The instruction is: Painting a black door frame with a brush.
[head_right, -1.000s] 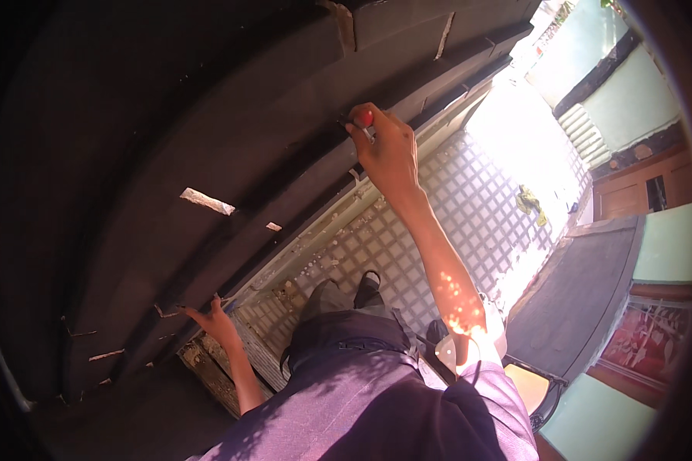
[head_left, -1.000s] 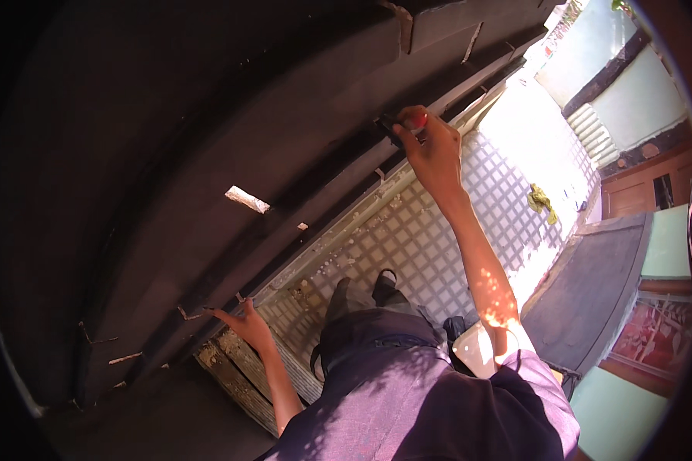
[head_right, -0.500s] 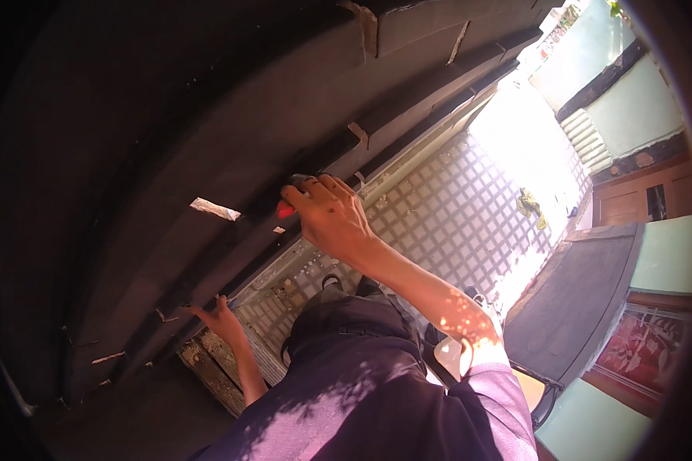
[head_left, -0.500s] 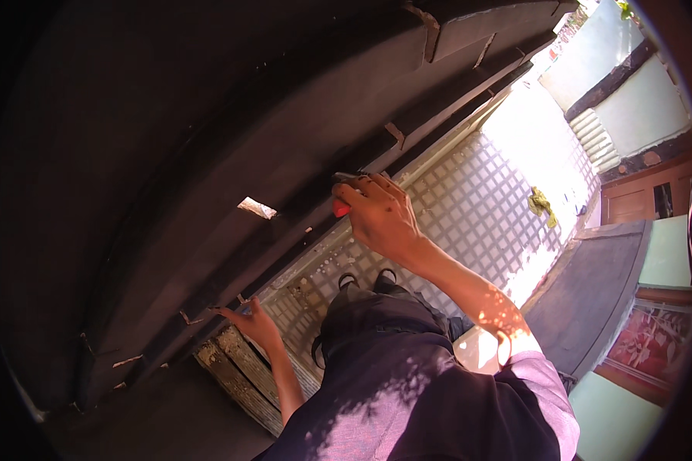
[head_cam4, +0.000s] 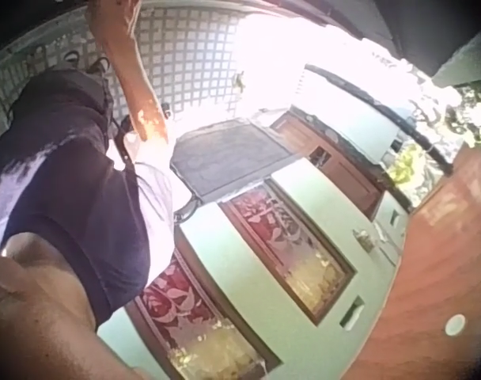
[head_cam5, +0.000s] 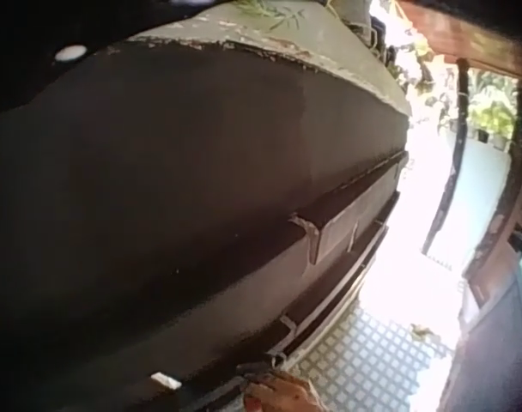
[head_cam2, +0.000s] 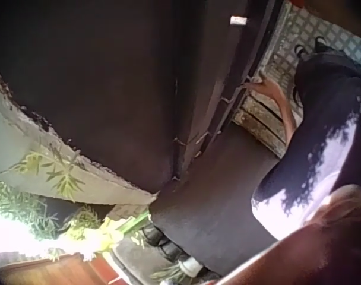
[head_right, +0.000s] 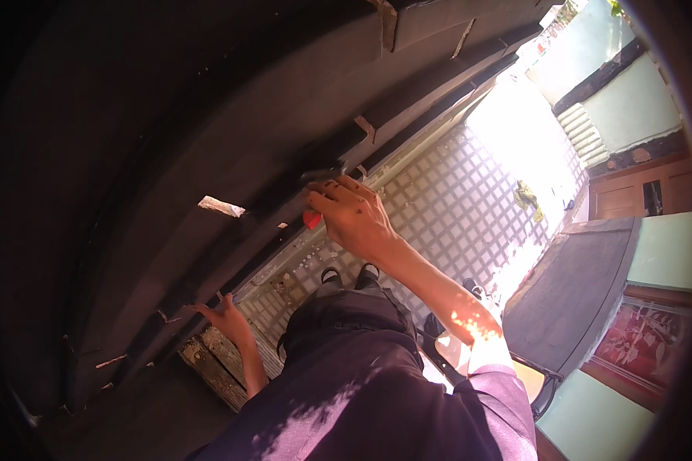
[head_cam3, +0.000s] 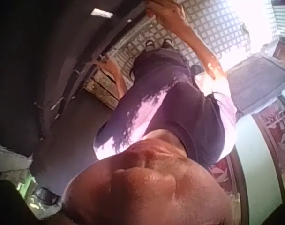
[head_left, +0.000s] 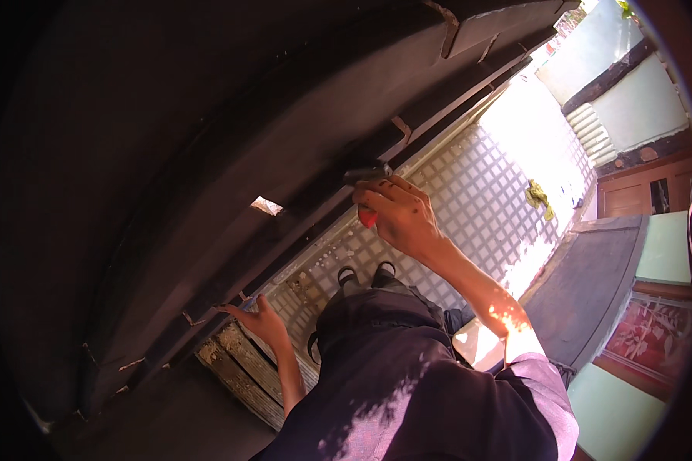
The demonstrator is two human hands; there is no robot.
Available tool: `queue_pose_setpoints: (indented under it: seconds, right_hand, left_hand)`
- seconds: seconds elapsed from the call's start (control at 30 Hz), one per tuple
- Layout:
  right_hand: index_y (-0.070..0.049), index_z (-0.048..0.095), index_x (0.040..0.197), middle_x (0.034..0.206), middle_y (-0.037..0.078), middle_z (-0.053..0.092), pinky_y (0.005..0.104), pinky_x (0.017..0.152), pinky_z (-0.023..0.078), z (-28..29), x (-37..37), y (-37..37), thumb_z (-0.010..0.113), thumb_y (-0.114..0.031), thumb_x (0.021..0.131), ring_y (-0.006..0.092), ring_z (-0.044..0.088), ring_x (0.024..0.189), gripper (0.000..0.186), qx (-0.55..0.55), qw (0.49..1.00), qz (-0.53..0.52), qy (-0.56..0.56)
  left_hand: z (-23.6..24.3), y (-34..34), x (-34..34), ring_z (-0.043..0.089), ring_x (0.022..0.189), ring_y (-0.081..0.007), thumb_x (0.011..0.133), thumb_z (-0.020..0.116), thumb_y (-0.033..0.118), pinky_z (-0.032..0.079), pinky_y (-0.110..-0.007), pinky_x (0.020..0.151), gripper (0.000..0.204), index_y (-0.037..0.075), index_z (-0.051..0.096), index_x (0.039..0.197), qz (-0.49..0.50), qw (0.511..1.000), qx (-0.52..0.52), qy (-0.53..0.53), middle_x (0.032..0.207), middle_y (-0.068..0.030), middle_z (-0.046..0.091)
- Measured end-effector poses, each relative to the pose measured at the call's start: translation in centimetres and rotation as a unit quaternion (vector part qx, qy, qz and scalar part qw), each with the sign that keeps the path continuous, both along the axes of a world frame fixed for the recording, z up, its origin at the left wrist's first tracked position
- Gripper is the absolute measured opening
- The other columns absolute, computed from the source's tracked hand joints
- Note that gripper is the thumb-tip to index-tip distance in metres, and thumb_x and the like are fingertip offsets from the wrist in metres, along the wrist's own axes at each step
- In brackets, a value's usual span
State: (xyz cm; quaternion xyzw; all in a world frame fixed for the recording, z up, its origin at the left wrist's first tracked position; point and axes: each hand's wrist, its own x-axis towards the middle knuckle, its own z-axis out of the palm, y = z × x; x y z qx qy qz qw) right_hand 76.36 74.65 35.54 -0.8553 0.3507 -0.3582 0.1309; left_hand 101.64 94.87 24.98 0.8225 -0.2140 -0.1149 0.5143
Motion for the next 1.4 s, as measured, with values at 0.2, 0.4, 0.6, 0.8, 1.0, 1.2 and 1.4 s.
queue_pose_setpoints:
  seconds: [0.2, 0.4, 0.6, 0.8, 1.0, 1.2, 1.4]
  right_hand:
    - [-0.004, 0.071, 0.099, 0.092, 0.010, 0.073, 0.0345, 0.076, 0.055, 2.9, -3.0, -0.8, 0.072, 0.006, 0.078, 0.0238, 0.069, 0.088, 0.023, 0.104, 0.987, -0.023, -0.116]
    - [-0.001, 0.070, 0.101, 0.098, 0.009, 0.074, 0.0295, 0.074, 0.056, 2.9, -6.9, -4.0, 0.067, 0.008, 0.082, 0.0174, 0.072, 0.090, 0.022, 0.163, 0.966, -0.083, -0.181]
    - [0.004, 0.068, 0.092, 0.106, 0.010, 0.074, 0.0270, 0.083, 0.052, -0.1, -7.9, -5.2, 0.062, 0.009, 0.080, 0.0142, 0.067, 0.090, 0.014, 0.151, 0.967, -0.047, -0.202]
    - [0.003, 0.068, 0.090, 0.108, 0.010, 0.073, 0.0270, 0.086, 0.051, -2.8, -8.2, -5.8, 0.063, 0.005, 0.081, 0.0142, 0.065, 0.094, 0.010, 0.207, 0.938, -0.049, -0.274]
    - [0.003, 0.068, 0.089, 0.108, 0.010, 0.072, 0.0272, 0.086, 0.050, -3.0, -8.9, -4.9, 0.063, 0.004, 0.080, 0.0144, 0.064, 0.093, 0.010, 0.262, 0.918, -0.072, -0.287]
    - [0.004, 0.069, 0.092, 0.106, 0.009, 0.072, 0.0256, 0.084, 0.050, -1.7, -9.2, -4.2, 0.065, 0.005, 0.082, 0.0136, 0.065, 0.093, 0.011, 0.222, 0.906, -0.103, -0.346]
    - [-0.001, 0.072, 0.098, 0.089, 0.010, 0.073, 0.0305, 0.076, 0.054, 1.7, -6.2, -3.3, 0.070, 0.000, 0.085, 0.0179, 0.070, 0.079, 0.014, 0.118, 0.951, -0.223, -0.180]
  left_hand:
    - [0.8, 0.1, -0.3, 0.029, 0.149, -0.0331, 0.092, 0.060, 0.007, 0.024, -0.038, 0.122, 0.089, -0.005, 0.003, 0.159, 0.001, 1.000, -0.007, 0.028, 0.163, -0.0296, 0.015]
    - [0.6, 0.4, -0.2, 0.020, 0.153, -0.0327, 0.093, 0.059, 0.007, 0.018, -0.038, 0.124, 0.088, -0.005, 0.002, 0.159, -0.009, 0.999, -0.017, 0.035, 0.164, -0.0298, 0.012]
    - [1.0, 0.3, -0.3, 0.019, 0.153, -0.0335, 0.093, 0.059, 0.008, 0.016, -0.038, 0.125, 0.087, -0.006, 0.003, 0.158, -0.006, 0.999, -0.008, 0.034, 0.164, -0.0298, 0.012]
    - [1.2, 0.2, -0.6, 0.033, 0.148, -0.0353, 0.090, 0.057, 0.009, 0.025, -0.036, 0.120, 0.090, -0.002, 0.001, 0.160, 0.017, 0.999, 0.023, 0.024, 0.160, -0.0327, 0.024]
    - [0.6, 0.4, -0.2, 0.031, 0.148, -0.0352, 0.090, 0.058, 0.008, 0.025, -0.037, 0.120, 0.090, -0.003, 0.001, 0.160, 0.007, 1.000, -0.004, 0.010, 0.160, -0.0327, 0.024]
    - [0.6, 0.5, -0.1, 0.019, 0.153, -0.0324, 0.094, 0.059, 0.012, 0.019, -0.038, 0.124, 0.085, -0.008, 0.006, 0.157, -0.005, 0.999, -0.009, 0.047, 0.164, -0.0302, 0.010]
    - [1.2, 0.2, -0.4, 0.021, 0.152, -0.0336, 0.093, 0.059, 0.011, 0.020, -0.038, 0.124, 0.085, -0.007, 0.006, 0.158, -0.002, 1.000, -0.004, 0.026, 0.164, -0.0306, 0.013]
